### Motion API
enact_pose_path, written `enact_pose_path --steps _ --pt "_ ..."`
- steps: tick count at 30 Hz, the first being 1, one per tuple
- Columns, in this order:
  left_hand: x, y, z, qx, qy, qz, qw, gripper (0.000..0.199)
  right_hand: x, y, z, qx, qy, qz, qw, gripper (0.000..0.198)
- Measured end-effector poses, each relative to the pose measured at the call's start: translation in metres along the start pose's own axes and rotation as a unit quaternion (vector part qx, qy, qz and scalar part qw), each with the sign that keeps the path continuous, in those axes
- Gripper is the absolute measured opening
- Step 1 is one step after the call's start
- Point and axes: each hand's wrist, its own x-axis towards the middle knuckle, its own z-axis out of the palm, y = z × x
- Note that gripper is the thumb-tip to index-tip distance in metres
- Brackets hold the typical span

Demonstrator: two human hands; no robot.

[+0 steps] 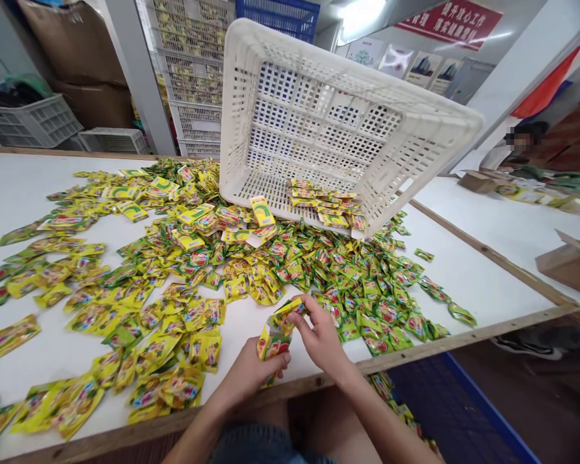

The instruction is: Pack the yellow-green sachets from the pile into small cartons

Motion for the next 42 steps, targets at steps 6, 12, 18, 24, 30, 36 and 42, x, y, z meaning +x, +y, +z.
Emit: enact_pose_path --steps 6,12,18,24,30,36,42 --pt "0.002 -0.004 -0.003 -0.022 -0.004 -0.005 1.0 0.025 0.0 0.001 -0.005 -0.072 -0.044 -0.027 0.996 0.011" --pt "0.004 -0.008 -0.002 -0.02 0.01 0.003 1.0 0.027 0.001 -0.008 -0.001 -0.171 -0.087 -0.066 0.979 0.019" --pt "0.006 -0.008 -0.002 -0.042 0.002 0.0 0.999 0.028 0.007 -0.012 -0.006 -0.132 -0.131 -0.083 0.979 0.015" --pt "0.002 0.0 0.001 -0.047 -0.028 0.023 0.998 0.026 0.006 -0.007 -0.008 -0.098 -0.126 -0.067 0.985 0.01" --pt "0.005 -0.002 -0.001 -0.061 0.013 0.004 0.998 0.028 -0.003 0.0 0.008 -0.126 -0.038 -0.061 0.989 0.014" --pt "0.01 -0.006 -0.002 -0.077 0.011 0.015 0.997 0.022 -0.013 0.003 0.012 -0.145 -0.046 -0.074 0.986 0.012" --pt "0.01 -0.01 -0.004 -0.006 0.065 0.056 0.996 0.028 -0.014 0.003 0.014 -0.156 -0.122 -0.036 0.98 0.012"
